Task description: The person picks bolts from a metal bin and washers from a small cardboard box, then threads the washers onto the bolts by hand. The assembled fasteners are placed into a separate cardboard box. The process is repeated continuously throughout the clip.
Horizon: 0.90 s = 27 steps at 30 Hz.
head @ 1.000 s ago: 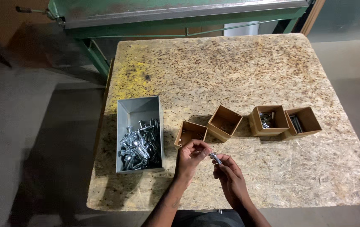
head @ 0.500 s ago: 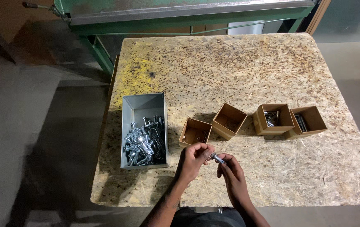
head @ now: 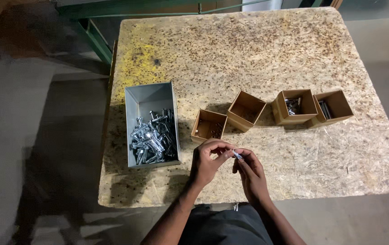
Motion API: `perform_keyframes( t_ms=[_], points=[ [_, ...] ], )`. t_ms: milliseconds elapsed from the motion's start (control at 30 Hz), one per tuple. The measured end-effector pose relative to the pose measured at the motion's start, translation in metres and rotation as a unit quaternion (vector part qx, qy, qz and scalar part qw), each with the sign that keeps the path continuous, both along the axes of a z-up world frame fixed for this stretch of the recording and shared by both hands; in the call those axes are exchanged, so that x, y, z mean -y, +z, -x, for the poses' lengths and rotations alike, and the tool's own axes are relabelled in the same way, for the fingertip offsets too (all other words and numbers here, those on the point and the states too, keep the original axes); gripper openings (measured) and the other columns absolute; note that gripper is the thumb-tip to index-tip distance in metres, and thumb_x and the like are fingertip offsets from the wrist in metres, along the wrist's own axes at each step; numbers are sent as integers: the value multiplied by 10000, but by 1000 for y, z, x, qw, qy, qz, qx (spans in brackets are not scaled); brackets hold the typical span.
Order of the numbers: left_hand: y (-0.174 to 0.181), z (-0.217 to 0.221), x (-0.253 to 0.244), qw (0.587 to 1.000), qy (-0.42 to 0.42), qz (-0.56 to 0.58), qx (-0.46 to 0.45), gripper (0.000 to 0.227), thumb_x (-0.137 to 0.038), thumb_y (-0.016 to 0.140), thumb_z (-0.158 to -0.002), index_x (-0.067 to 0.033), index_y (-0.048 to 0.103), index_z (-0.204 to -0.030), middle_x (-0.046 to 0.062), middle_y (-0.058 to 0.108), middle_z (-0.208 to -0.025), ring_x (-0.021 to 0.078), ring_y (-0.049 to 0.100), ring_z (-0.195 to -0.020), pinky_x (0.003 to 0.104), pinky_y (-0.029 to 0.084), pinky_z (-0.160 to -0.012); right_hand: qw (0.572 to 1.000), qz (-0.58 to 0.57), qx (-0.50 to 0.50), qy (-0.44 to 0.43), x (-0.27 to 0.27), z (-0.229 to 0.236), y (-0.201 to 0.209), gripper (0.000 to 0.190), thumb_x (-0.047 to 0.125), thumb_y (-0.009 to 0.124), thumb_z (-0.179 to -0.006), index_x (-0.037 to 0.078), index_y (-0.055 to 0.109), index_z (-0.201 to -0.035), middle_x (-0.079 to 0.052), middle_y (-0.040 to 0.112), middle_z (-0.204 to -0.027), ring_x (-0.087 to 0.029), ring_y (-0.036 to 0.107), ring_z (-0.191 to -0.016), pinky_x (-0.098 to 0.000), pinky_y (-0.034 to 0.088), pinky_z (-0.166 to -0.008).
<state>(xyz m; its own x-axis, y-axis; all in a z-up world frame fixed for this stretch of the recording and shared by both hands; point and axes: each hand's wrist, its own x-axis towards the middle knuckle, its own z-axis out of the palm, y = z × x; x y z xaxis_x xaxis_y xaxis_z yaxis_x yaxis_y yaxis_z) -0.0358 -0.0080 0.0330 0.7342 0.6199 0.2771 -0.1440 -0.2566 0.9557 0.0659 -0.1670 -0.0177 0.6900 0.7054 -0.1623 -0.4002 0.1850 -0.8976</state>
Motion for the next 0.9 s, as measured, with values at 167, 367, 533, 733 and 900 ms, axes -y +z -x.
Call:
perform_keyframes(
  t_ms=[167,367,533,733,900],
  points=[
    [-13,-1,1,997,15,79,3,166,-197,916,-1030,-80,909,-1147,91,913,-1122,172,861,-990,298,711,-845,999,5,47,-10,1,4,4,248,97,609,-1214,21,718,-1424,-91,669,-1072,-189,590,-886,-325,491,-881],
    [-10,-1,-8,997,31,55,-33,200,-252,922,-1016,-63,920,-1083,105,943,-1106,172,888,-981,303,717,-830,982,42,181,-15,0,3,6,268,39,569,-1205,26,705,-1436,-119,727,-1250,-194,627,-911,-344,544,-913],
    [-2,2,-14,999,24,27,-12,182,-268,924,-1028,-95,919,-1083,53,919,-1060,122,785,-896,271,604,-745,981,49,187,-16,-7,1,11,265,81,594,-1210,23,717,-1438,-110,722,-1211,-194,639,-902,-340,562,-906],
    [8,10,-28,1000,5,-9,-11,199,-262,898,-1047,-101,922,-1162,71,933,-1121,159,848,-1002,299,669,-818,976,29,216,19,-10,-3,11,338,102,573,-1226,33,711,-1526,-113,712,-1180,-199,645,-915,-347,573,-911],
    [8,14,-43,993,-89,-75,12,208,-26,867,-1057,-115,877,-1244,92,884,-1249,224,843,-1173,368,699,-1054,984,62,167,31,-15,-3,14,327,143,542,-1246,24,735,-1481,-54,653,-994,-148,533,-818,-313,446,-790]
  ],
)
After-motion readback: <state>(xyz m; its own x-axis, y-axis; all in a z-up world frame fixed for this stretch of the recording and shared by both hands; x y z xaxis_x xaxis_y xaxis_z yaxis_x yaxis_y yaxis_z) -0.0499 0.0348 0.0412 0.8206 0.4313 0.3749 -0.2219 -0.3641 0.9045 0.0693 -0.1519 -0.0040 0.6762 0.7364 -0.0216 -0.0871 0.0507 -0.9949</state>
